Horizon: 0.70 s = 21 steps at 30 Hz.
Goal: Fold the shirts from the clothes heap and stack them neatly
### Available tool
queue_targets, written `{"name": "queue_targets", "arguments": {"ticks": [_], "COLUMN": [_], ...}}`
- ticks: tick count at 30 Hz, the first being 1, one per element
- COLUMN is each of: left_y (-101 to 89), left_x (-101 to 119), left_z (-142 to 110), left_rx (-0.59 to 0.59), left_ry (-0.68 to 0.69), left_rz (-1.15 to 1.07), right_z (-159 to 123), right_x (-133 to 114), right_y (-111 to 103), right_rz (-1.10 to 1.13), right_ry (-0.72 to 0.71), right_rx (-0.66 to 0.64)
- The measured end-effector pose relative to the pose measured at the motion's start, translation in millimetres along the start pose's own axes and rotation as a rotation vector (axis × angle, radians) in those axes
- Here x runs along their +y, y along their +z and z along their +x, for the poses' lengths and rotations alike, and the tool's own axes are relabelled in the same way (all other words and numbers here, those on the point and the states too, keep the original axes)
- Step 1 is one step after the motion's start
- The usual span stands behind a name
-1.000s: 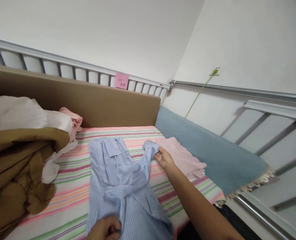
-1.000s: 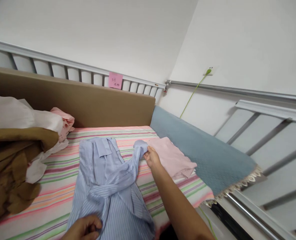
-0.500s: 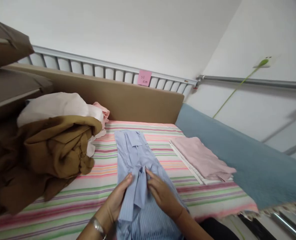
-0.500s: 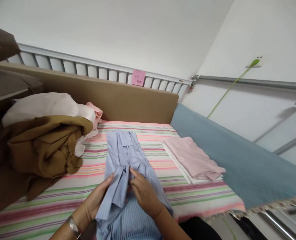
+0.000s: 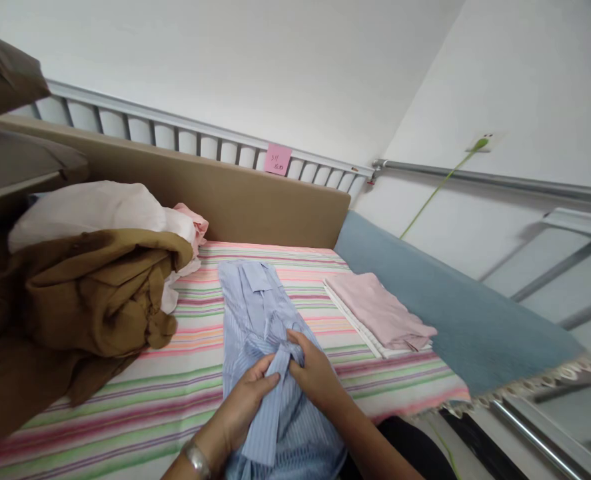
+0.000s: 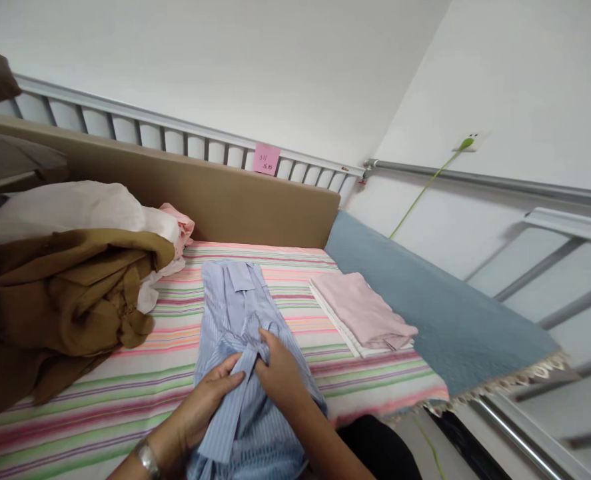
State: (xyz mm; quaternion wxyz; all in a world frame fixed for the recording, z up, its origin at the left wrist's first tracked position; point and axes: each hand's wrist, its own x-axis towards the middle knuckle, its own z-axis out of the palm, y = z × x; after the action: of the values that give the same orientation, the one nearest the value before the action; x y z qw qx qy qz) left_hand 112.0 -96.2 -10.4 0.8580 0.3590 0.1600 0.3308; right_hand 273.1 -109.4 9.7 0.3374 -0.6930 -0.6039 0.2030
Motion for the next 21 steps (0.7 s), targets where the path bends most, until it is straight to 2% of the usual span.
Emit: {"name": "queue_targets", "arguments": {"ticks": [4, 6, 11, 17, 21], "left_y": [-11.2, -15.9, -15.0, 1.4, -0.1], "left_x": [-6.0, -3.4, 1.4, -4.9, -2.4], "left_z": [8.6, 12.6, 15.2, 5.8, 3.2], "left_rx": [0.1, 0.114, 0.178, 0.319, 0.353], "left_ry": [0.063, 0.087, 0.126, 0.325, 0.419], "left_rz": [0.25, 0.306, 0.37, 0.792, 0.881], "right_z": [-0.8, 0.7, 10.3, 13.9, 12.8], "right_x": [5.0, 6.3, -2.6, -28.1, -39.0], "right_y": [-4.5, -10.2, -17.1, 2.7, 12.3], "right_rz": [-0.204, -0.25, -0.257, -0.175, -0.119], "right_ry": [-0.092, -0.104, 0.039, 0.044, -0.013], "right_rx": [0.034, 0.044, 0.01, 0.012, -0.035]}}
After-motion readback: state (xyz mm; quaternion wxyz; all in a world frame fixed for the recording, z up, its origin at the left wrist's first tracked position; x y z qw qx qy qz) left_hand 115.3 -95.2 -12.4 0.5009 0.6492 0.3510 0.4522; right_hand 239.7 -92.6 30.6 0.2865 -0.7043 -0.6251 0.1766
